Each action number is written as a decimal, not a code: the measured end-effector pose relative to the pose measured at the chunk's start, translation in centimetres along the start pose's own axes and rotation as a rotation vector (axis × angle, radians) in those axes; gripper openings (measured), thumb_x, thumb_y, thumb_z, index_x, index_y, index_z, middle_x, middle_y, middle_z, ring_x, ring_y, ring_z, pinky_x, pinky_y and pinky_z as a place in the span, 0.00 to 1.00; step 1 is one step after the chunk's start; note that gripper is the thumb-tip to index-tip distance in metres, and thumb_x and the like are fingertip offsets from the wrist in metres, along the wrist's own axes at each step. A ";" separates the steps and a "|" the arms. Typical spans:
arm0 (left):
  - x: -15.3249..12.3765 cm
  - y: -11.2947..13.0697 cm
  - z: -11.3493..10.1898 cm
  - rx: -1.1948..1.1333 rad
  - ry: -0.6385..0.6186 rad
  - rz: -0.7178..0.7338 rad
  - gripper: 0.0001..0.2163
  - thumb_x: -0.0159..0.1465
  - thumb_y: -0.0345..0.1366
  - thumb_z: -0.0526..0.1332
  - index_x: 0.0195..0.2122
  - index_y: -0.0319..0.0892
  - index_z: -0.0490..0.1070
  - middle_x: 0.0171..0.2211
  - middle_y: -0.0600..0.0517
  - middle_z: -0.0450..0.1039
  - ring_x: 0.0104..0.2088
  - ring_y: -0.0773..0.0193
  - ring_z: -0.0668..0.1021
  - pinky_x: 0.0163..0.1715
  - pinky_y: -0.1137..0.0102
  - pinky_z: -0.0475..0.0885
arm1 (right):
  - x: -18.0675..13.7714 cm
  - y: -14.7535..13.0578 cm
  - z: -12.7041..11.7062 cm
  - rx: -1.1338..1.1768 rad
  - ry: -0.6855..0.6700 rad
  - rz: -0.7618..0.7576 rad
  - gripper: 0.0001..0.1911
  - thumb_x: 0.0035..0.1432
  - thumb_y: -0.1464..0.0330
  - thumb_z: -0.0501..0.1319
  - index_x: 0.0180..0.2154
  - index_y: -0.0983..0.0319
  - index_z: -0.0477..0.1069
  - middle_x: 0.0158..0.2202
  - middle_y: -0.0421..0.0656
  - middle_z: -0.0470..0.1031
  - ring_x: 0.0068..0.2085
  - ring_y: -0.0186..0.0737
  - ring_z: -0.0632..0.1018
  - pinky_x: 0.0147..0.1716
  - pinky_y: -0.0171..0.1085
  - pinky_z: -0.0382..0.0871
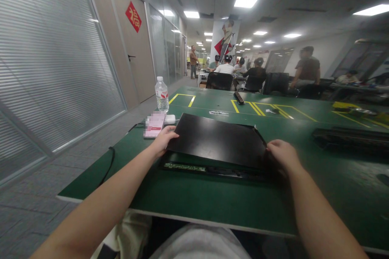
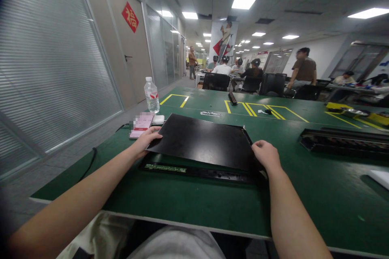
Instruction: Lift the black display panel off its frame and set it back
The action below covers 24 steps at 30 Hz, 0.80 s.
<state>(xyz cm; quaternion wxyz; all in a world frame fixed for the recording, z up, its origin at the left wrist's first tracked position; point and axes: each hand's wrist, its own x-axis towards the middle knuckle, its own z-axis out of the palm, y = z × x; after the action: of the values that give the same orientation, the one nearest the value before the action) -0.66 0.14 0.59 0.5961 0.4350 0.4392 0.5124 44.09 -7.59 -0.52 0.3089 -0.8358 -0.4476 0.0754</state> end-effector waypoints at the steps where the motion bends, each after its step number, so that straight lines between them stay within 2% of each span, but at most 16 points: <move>1: 0.0 0.0 0.0 0.001 -0.003 0.003 0.20 0.44 0.26 0.67 0.39 0.42 0.70 0.28 0.53 0.78 0.25 0.60 0.78 0.26 0.69 0.71 | 0.0 0.0 0.0 0.002 0.006 0.000 0.07 0.51 0.65 0.62 0.31 0.58 0.78 0.31 0.46 0.81 0.33 0.45 0.78 0.29 0.37 0.66; 15: -0.2 0.2 0.2 0.029 0.009 -0.013 0.20 0.43 0.26 0.66 0.39 0.42 0.69 0.26 0.52 0.77 0.24 0.59 0.78 0.25 0.68 0.72 | -0.1 0.3 0.2 -0.064 0.026 -0.040 0.07 0.50 0.65 0.62 0.31 0.58 0.79 0.31 0.46 0.80 0.35 0.46 0.78 0.30 0.38 0.65; 24: -0.3 0.3 0.3 0.013 0.029 -0.036 0.20 0.43 0.24 0.64 0.39 0.43 0.69 0.24 0.55 0.76 0.22 0.60 0.77 0.24 0.68 0.72 | 0.2 0.4 0.2 -0.061 0.001 -0.011 0.09 0.51 0.64 0.61 0.32 0.58 0.79 0.32 0.47 0.80 0.34 0.46 0.77 0.29 0.38 0.65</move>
<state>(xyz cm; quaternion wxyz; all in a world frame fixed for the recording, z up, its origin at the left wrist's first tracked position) -0.44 -0.15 0.96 0.5959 0.4232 0.4589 0.5052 44.42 -7.55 -0.86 0.2837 -0.8423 -0.4543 0.0595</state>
